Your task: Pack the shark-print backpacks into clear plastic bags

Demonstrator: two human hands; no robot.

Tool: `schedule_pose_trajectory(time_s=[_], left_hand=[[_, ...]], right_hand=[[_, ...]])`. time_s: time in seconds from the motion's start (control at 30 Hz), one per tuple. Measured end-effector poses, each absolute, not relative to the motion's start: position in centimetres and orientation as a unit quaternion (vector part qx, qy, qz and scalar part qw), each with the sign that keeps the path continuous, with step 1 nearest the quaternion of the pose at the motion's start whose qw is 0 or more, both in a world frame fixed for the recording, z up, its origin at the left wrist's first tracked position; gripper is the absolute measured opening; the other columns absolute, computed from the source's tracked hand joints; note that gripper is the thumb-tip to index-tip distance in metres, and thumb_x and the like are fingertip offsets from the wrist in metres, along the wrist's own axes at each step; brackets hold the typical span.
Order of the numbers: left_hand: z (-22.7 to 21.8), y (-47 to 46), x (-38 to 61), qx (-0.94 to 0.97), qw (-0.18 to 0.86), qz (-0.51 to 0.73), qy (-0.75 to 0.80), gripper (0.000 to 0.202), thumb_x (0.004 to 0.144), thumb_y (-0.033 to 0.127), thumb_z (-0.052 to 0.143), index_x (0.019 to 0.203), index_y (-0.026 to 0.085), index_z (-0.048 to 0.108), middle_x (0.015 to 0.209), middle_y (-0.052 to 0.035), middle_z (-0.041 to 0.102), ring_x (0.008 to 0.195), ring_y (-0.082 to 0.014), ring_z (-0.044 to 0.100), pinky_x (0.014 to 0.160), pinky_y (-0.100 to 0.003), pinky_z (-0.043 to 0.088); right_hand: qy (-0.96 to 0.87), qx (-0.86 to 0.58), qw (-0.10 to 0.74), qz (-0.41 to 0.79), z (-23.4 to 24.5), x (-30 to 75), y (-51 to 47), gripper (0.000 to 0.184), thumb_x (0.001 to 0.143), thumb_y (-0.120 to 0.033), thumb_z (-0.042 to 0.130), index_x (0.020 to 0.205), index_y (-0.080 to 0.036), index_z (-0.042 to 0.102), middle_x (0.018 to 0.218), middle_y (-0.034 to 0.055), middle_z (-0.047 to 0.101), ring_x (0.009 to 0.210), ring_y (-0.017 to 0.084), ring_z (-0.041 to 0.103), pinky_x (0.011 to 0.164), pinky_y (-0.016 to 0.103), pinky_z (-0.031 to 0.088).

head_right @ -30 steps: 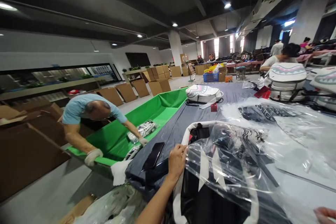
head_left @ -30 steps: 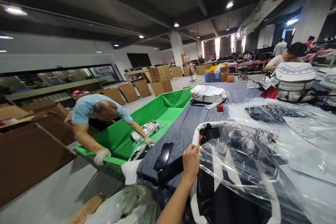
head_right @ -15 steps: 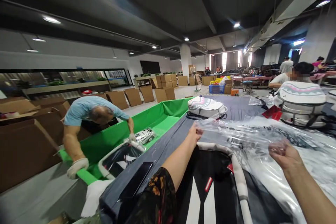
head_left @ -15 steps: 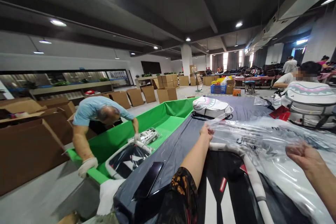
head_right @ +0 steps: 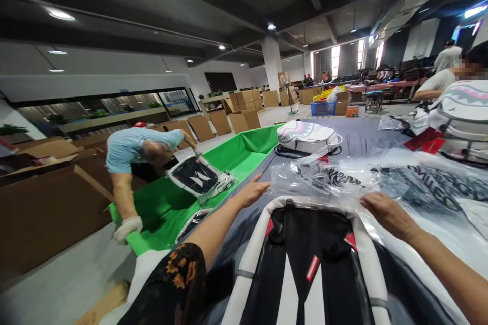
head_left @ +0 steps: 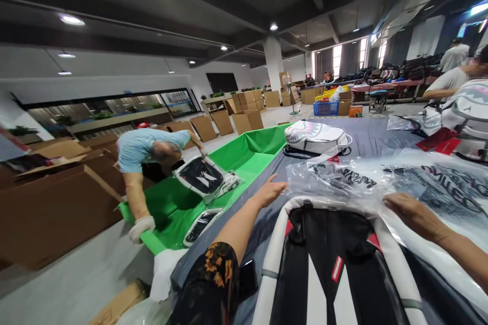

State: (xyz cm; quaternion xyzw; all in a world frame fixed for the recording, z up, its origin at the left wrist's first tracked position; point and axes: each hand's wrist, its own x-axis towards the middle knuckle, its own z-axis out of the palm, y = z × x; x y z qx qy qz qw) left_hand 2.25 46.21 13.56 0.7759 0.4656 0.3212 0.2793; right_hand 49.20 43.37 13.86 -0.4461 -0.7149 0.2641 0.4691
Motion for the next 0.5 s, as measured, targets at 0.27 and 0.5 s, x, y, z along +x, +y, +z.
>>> schedule_pose_trajectory(time_s=[0.27, 0.5], left_hand=[[3.8, 41.0, 3.6, 0.633, 0.364, 0.386, 0.564, 0.04, 0.075, 0.052, 0.074, 0.059, 0.019, 0.058, 0.047, 0.0059, 0.046, 0.052, -0.0144, 0.05, 0.057, -0.028, 0.045], [3.1, 33.2, 1.0, 0.555, 0.327, 0.483, 0.593, 0.059, 0.082, 0.072, 0.055, 0.088, 0.016, 0.074, 0.078, -0.0065, 0.074, 0.076, -0.0224, 0.068, 0.072, -0.033, 0.055]], right_hand=[[-0.665, -0.573, 0.415, 0.241, 2.7, 46.0, 37.0, 0.054, 0.086, -0.057, 0.04, 0.104, -0.021, 0.077, 0.104, 0.0126, 0.078, 0.099, 0.04, 0.071, 0.09, 0.047, 0.057], [-0.701, -0.571, 0.388, 0.179, 4.3, 48.0, 35.5, 0.048, 0.084, -0.055, 0.05, 0.105, -0.025, 0.08, 0.103, 0.0089, 0.079, 0.094, 0.032, 0.075, 0.084, 0.038, 0.062]])
